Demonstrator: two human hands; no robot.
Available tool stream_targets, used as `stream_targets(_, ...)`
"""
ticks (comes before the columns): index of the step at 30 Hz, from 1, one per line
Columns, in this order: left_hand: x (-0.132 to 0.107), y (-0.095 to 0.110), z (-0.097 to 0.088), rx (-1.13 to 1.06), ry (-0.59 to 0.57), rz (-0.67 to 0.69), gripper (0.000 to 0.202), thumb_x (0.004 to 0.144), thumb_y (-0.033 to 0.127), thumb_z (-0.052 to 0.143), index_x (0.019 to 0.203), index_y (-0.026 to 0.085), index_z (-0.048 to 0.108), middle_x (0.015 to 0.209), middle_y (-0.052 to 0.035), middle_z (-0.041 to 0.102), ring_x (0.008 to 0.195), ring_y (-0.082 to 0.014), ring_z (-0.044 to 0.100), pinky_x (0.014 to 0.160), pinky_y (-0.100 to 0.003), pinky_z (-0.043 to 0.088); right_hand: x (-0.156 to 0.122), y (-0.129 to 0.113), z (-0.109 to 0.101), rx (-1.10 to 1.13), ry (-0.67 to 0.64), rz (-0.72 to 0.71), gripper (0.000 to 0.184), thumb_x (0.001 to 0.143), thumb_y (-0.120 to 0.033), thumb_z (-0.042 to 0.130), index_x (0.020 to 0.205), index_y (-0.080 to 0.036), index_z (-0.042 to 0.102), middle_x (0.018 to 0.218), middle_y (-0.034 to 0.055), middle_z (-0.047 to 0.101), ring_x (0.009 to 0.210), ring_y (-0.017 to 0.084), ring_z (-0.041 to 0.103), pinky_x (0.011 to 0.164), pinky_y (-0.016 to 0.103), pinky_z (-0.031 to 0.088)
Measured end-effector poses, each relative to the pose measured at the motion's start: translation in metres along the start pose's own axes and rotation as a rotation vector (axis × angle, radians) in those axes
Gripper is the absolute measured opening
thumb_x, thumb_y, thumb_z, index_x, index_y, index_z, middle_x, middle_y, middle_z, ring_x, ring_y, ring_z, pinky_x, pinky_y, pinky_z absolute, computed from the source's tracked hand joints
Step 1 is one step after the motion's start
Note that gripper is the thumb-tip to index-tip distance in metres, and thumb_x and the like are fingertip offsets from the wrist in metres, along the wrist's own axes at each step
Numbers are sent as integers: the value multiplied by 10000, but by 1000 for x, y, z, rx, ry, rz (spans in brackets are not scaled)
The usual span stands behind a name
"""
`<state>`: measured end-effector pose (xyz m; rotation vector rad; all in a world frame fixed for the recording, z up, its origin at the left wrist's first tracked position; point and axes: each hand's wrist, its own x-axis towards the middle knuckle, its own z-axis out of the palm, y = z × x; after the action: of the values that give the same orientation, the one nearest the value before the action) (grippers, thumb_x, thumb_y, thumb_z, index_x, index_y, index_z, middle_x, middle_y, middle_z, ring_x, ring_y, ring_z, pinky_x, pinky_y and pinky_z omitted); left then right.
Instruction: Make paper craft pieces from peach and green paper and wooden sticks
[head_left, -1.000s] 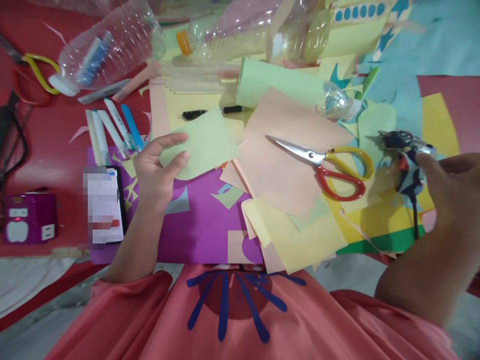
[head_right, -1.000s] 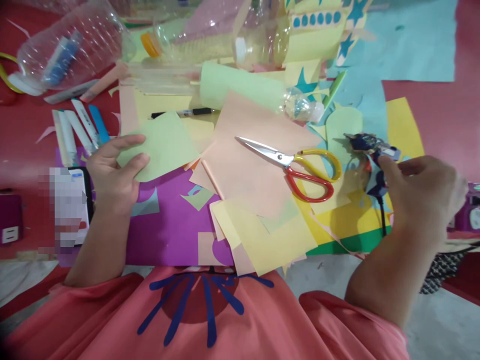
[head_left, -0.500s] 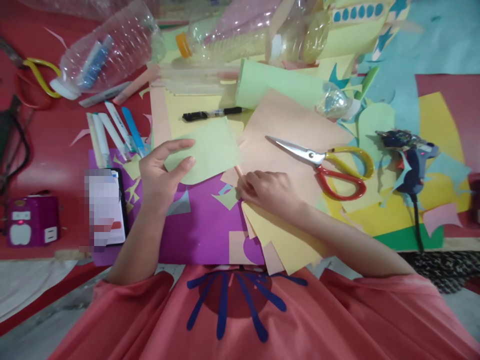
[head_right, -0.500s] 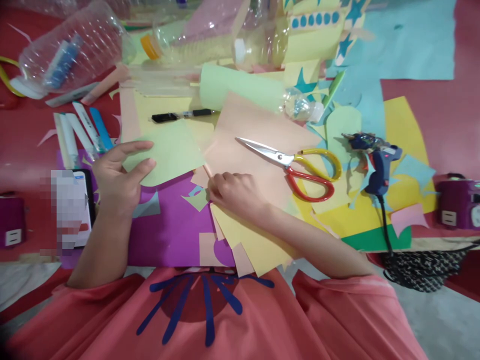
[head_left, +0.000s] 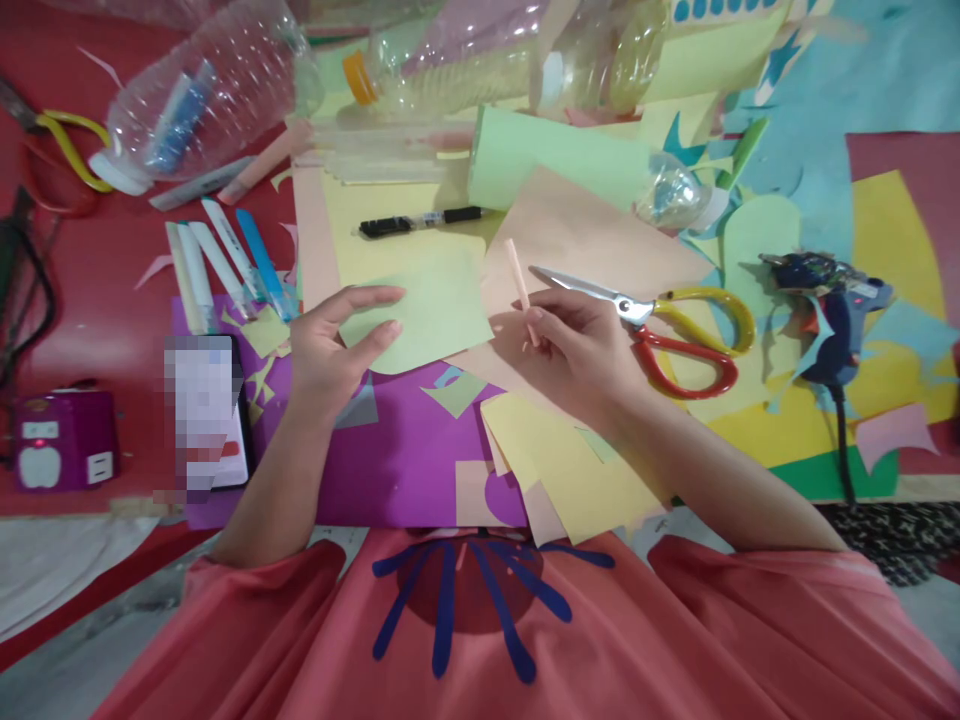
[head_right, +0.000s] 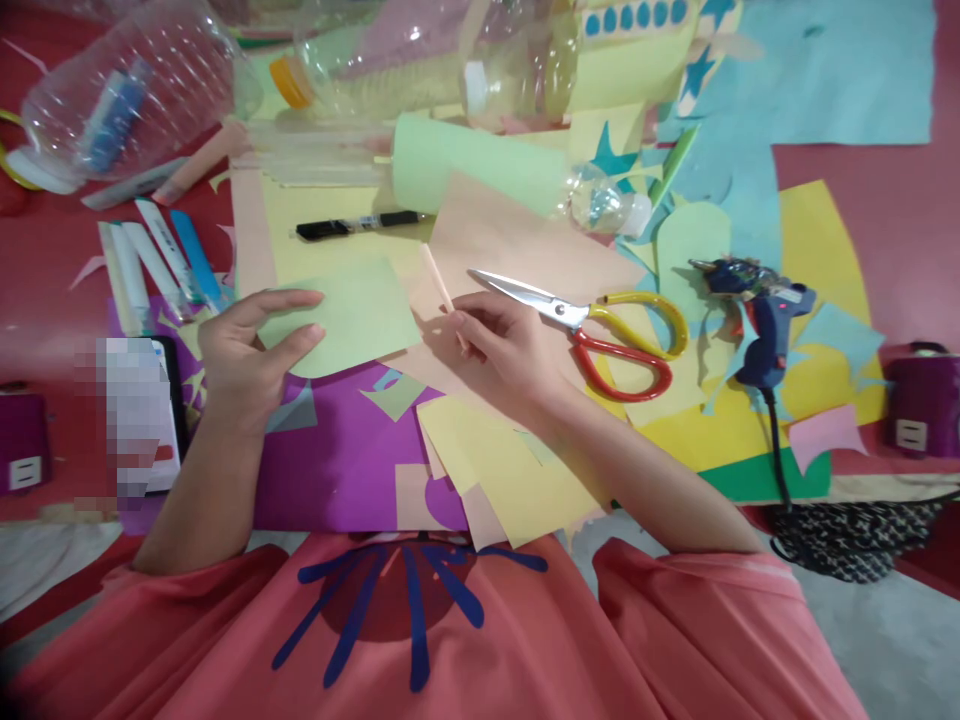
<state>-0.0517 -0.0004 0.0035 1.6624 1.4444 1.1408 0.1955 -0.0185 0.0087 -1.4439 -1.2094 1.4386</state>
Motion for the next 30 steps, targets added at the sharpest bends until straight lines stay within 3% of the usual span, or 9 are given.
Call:
stream_targets(6,-2,2,1,6,-79,-3,217,696,228,760,887,330,765,913,36,770,868,-176,717,827,-296,583,-1,1,0,91,-73,-5,161,861,-344,592,749,-231,571,698,-9,557,661,123,541,660,301,455)
stream_targets(18,-3,5,1,11,-115,-32,191,700,271,745,879,333,763,911,37,762,876,-185,705,847,-310,583,-5,-3,-1,34,-53,-21,264,875,-403,611,687,-219,592,670,-6,587,662,125,559,668,307,455)
stream_targets(25,-5,10,-1,107,-137,-41,172,767,346,697,915,277,751,961,20,762,921,-177,704,874,-303,574,-4,-5,4,145,-22,-22,70,817,-185,632,749,-197,627,599,-33,587,574,97,537,587,278,432)
stream_targets(30,-5,12,-1,91,-161,-74,194,763,347,695,935,276,750,982,22,762,937,-173,701,891,-296,566,-7,-15,5,114,-68,-8,190,822,-134,609,637,-180,612,595,-19,573,576,89,514,581,274,427)
